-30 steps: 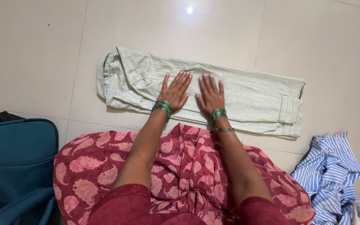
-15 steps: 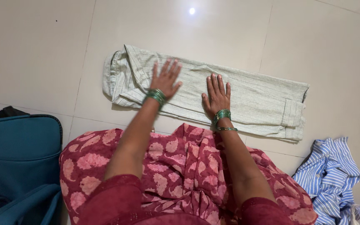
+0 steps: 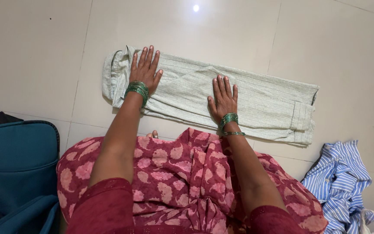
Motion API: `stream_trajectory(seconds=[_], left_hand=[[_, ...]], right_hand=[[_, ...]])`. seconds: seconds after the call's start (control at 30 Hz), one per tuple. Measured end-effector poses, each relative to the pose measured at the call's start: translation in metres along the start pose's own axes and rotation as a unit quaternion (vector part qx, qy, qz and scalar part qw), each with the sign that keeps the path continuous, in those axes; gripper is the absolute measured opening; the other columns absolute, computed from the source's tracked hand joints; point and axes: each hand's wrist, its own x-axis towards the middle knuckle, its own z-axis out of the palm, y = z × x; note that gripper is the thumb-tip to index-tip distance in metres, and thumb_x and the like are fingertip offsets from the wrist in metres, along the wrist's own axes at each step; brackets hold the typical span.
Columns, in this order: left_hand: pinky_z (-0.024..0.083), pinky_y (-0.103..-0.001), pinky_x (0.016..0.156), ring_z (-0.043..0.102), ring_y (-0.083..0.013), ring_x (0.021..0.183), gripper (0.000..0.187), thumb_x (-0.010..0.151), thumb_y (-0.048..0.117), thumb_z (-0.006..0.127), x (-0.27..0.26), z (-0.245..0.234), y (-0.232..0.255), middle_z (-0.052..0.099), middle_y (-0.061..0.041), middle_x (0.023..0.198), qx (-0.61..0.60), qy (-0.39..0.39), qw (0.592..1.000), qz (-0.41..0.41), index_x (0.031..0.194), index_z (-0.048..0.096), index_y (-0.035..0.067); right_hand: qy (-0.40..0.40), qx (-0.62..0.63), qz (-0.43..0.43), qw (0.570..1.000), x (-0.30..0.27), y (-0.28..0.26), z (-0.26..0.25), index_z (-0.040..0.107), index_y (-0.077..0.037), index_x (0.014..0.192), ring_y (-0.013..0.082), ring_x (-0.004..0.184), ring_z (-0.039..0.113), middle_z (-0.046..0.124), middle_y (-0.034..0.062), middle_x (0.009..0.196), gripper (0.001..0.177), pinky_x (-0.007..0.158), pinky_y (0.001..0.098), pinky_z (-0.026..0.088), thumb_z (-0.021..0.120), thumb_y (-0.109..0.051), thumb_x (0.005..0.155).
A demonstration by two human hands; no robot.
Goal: The person folds a light-colored striped shirt on the floor, smoothing it out and folding it into a compact square. They then place the folded shirt into a teal suitcase. Finally, the person picks up a blue and white striped shirt and begins to fold it.
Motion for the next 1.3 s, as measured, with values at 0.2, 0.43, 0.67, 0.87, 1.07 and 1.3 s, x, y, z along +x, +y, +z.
stream_trajectory(seconds=[0.2, 0.43, 0.67, 0.87, 1.07, 1.3], left_hand=[[-0.005, -0.05, 0.125, -0.001, -0.0178, 0.158, 0.071, 0.105, 0.037, 0.034, 0.003, 0.028, 0.055, -0.002, -0.005, 0.173, 0.083, 0.026, 0.994, 0.061, 0.165, 0.007, 0.011], [0.0, -0.046, 0.126, 0.005, -0.0147, 0.156, 0.068, 0.103, 0.047, 0.029, -0.013, 0.04, 0.135, 0.005, 0.0, 0.17, 0.011, -0.043, 0.982, 0.184, 0.162, 0.009, 0.018], [0.004, -0.045, 0.127, 0.009, -0.0144, 0.156, 0.066, 0.103, 0.04, 0.031, -0.019, 0.037, 0.132, 0.009, 0.001, 0.171, 0.011, 0.012, 0.982, 0.188, 0.163, 0.013, 0.019], [0.004, -0.045, 0.127, 0.008, -0.0136, 0.156, 0.065, 0.103, 0.038, 0.029, -0.021, 0.028, 0.133, 0.007, 0.002, 0.171, 0.01, -0.015, 0.983, 0.184, 0.163, 0.011, 0.019], [0.004, -0.044, 0.126, 0.008, -0.0132, 0.155, 0.066, 0.103, 0.037, 0.029, -0.023, 0.022, 0.135, 0.006, 0.003, 0.171, 0.016, -0.031, 0.984, 0.177, 0.163, 0.009, 0.02], [0.004, -0.044, 0.127, 0.009, -0.0128, 0.155, 0.065, 0.103, 0.036, 0.03, -0.024, 0.02, 0.135, 0.007, 0.003, 0.171, 0.012, -0.028, 0.985, 0.172, 0.163, 0.01, 0.021]], right_hand=[[-0.003, -0.013, -0.002, 1.0, 0.004, 0.003, 0.004, 0.024, -0.018, 0.163, 0.0187, 0.158, 0.01, 0.018, 0.0011, 0.171, 0.071, 0.127, 0.0492, 0.001, 0.035, -0.042, 0.097], [-0.008, -0.01, -0.002, 1.0, 0.005, 0.005, 0.007, 0.023, -0.018, 0.164, 0.019, 0.158, 0.009, 0.017, 0.0011, 0.172, 0.07, 0.127, 0.05, 0.0, 0.036, -0.043, 0.099], [0.0, -0.003, -0.01, 1.0, 0.004, 0.005, 0.003, 0.025, -0.016, 0.163, 0.0199, 0.158, 0.009, 0.018, 0.003, 0.171, 0.069, 0.127, 0.0499, 0.0, 0.036, -0.043, 0.101], [-0.052, -0.011, -0.026, 0.998, 0.003, 0.019, 0.008, 0.018, -0.016, 0.163, 0.018, 0.159, 0.007, 0.011, 0.0022, 0.173, 0.067, 0.128, 0.0476, -0.001, 0.027, -0.047, 0.104], [-0.04, -0.054, 0.014, 0.998, -0.003, 0.105, 0.002, 0.012, -0.022, 0.163, 0.0173, 0.158, 0.004, 0.005, 0.0001, 0.172, 0.066, 0.126, 0.0462, -0.004, 0.022, -0.049, 0.104], [-0.043, -0.038, 0.122, 0.991, -0.024, 0.202, -0.033, 0.011, -0.016, 0.164, 0.0219, 0.158, 0.003, 0.005, 0.0039, 0.173, 0.069, 0.126, 0.0498, -0.003, 0.019, -0.049, 0.104]])
